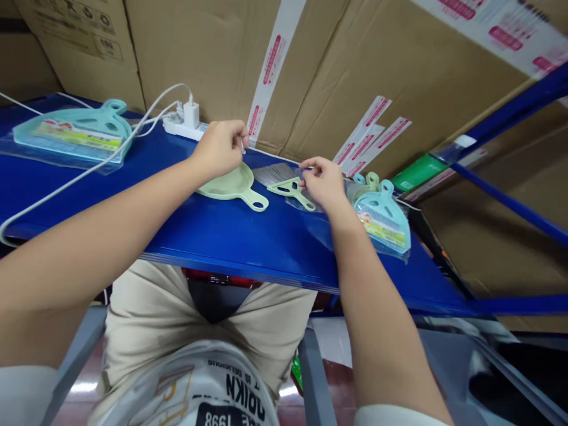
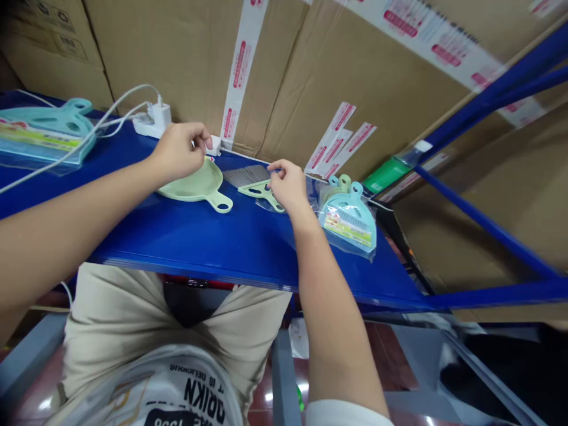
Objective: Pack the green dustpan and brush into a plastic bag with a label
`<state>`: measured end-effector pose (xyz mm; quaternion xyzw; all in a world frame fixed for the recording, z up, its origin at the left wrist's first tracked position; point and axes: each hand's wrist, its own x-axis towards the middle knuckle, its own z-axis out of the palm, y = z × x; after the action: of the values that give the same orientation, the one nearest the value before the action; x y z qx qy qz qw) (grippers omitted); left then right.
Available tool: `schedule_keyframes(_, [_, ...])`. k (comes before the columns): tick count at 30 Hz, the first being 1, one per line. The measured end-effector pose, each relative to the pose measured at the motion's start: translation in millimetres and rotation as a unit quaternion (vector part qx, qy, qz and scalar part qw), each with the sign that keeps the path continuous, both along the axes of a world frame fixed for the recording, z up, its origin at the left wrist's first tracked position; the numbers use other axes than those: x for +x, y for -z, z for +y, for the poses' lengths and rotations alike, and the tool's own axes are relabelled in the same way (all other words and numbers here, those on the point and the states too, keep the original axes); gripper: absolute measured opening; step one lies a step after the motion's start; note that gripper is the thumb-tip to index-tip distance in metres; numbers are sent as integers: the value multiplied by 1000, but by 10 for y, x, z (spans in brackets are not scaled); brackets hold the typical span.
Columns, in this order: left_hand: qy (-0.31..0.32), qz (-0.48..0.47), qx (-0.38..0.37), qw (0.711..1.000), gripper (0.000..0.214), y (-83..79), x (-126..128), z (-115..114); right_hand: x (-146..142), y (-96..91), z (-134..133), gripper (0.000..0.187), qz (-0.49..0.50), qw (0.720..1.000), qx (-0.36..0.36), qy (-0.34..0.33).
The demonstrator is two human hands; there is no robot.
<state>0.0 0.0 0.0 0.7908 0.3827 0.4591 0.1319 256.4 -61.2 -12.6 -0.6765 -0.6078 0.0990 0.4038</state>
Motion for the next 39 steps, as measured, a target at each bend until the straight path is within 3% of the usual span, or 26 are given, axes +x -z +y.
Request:
schedule_keyframes(16, [-1, 11, -5, 1000, 16, 36, 3, 14, 102, -30, 8, 30, -85, 996, 3, 20])
schedule_keyframes(25, [-3, 16, -22, 1000, 18, 19, 8, 18, 14, 16, 26, 27, 20, 1000, -4, 19])
schedule_keyframes(30, [-5, 31, -11, 999, 19, 30, 2, 13, 94, -10, 20, 28, -39, 999, 13, 4])
schedule_keyframes(39, [-12, 39, -13, 999, 18, 28, 6, 15, 86, -65, -7, 38, -75, 997, -23, 24])
